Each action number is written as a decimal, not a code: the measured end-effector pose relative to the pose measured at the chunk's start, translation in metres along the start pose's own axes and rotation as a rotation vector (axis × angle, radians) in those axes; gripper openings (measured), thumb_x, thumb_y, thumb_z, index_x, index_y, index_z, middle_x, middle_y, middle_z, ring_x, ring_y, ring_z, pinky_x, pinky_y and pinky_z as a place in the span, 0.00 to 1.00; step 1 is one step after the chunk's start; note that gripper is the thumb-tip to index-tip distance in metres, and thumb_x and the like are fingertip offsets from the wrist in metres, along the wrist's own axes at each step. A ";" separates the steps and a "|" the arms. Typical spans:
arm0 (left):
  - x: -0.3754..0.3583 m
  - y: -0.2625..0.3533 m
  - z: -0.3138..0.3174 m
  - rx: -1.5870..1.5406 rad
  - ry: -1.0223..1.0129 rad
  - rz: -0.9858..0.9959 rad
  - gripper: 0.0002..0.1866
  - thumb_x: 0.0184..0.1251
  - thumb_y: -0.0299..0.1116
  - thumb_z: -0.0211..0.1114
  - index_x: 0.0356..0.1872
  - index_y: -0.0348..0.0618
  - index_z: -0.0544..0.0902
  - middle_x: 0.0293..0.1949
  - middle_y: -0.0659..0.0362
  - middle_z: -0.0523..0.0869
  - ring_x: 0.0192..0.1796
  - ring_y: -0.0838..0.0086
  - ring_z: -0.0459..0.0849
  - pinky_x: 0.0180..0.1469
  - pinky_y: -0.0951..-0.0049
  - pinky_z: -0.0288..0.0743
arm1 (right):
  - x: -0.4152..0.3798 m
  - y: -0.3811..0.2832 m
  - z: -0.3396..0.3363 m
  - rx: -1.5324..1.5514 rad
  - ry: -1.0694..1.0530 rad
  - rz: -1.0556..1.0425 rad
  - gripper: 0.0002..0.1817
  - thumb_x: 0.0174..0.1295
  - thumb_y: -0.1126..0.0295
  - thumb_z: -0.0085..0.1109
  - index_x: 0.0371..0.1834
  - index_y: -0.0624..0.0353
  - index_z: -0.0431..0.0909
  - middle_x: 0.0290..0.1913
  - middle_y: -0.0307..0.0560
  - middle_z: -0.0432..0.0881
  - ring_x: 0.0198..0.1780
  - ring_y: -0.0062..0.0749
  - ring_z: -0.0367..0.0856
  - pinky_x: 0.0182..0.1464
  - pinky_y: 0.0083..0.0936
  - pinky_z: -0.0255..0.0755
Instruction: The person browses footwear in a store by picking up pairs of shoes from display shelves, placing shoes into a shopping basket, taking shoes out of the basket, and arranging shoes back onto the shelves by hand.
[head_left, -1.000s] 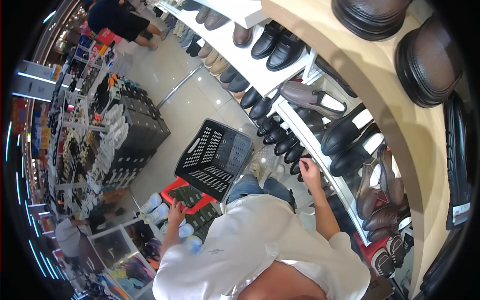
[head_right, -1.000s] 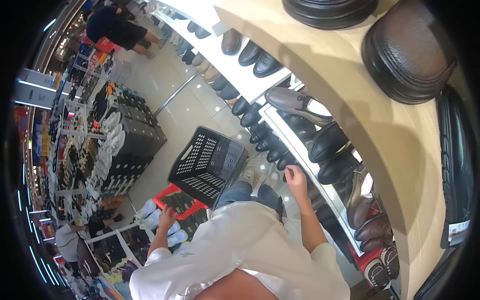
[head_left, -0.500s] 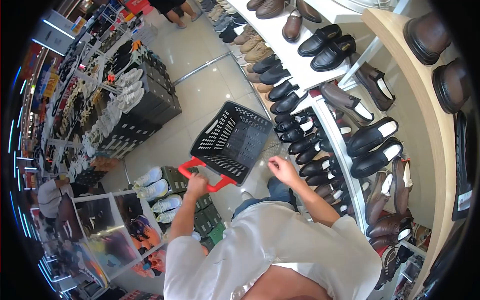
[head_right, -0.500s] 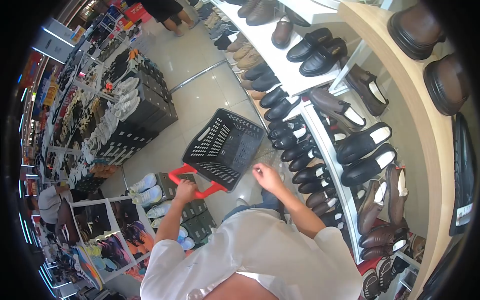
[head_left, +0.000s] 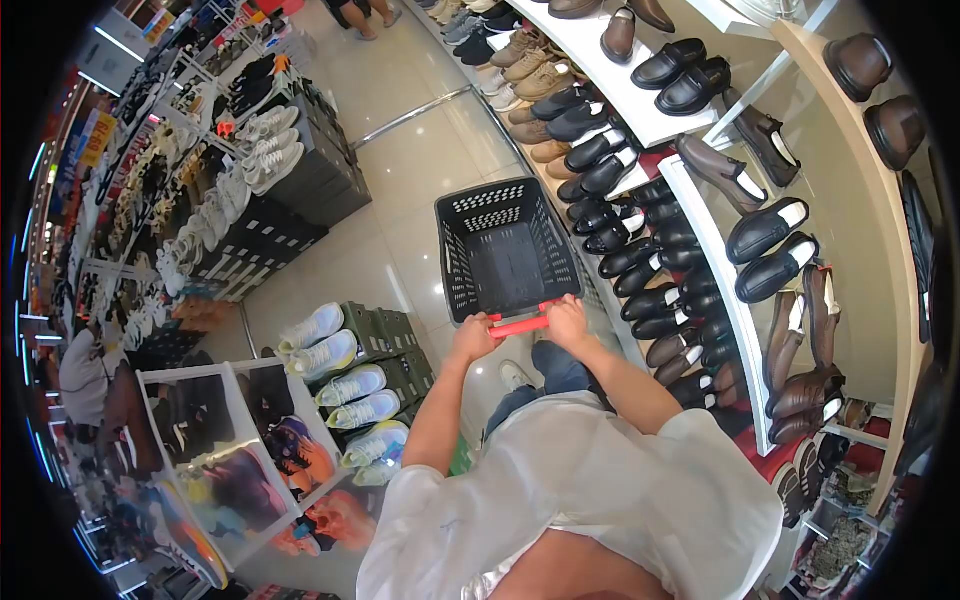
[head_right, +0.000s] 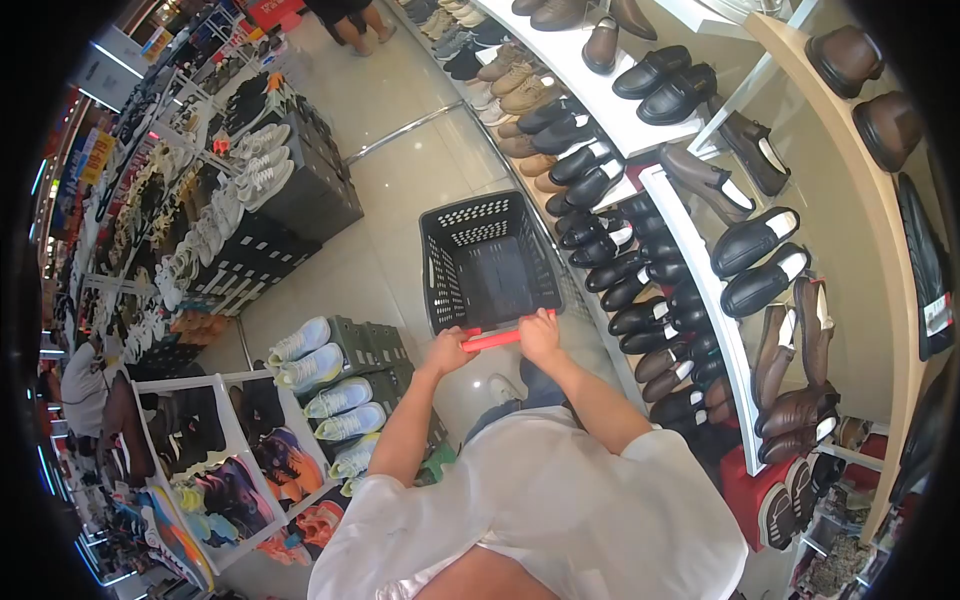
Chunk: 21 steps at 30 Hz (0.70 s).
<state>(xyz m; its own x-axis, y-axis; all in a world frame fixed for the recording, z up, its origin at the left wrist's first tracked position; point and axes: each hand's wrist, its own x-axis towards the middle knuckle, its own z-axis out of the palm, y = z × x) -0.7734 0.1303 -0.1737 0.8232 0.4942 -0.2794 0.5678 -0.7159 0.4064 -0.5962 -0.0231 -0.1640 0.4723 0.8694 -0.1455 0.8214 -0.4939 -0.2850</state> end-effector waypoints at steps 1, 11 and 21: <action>0.000 -0.002 0.000 -0.082 -0.009 0.066 0.13 0.53 0.40 0.72 0.36 0.46 0.89 0.42 0.52 0.86 0.47 0.54 0.84 0.58 0.56 0.74 | 0.000 0.001 0.000 -0.001 -0.007 0.009 0.09 0.44 0.70 0.67 0.31 0.56 0.87 0.34 0.48 0.88 0.52 0.45 0.79 0.56 0.42 0.69; 0.063 -0.013 -0.009 -0.127 0.028 -0.078 0.11 0.55 0.36 0.70 0.37 0.42 0.89 0.44 0.48 0.88 0.48 0.51 0.84 0.52 0.54 0.79 | 0.083 0.001 -0.027 -0.011 -0.024 0.013 0.07 0.43 0.68 0.69 0.27 0.54 0.87 0.33 0.47 0.87 0.49 0.44 0.78 0.52 0.42 0.69; 0.195 -0.001 -0.095 -0.010 -0.087 -0.079 0.23 0.51 0.49 0.73 0.42 0.44 0.86 0.39 0.50 0.89 0.44 0.56 0.89 0.47 0.56 0.82 | 0.229 0.003 -0.037 0.042 -0.087 0.022 0.06 0.50 0.70 0.62 0.28 0.55 0.88 0.37 0.49 0.88 0.56 0.47 0.75 0.60 0.47 0.64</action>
<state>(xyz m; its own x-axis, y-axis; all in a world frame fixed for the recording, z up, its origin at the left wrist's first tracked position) -0.6134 0.2738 -0.1457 0.7728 0.5040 -0.3856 0.6315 -0.6710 0.3886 -0.4736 0.1734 -0.1629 0.4589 0.8572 -0.2336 0.7964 -0.5134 -0.3197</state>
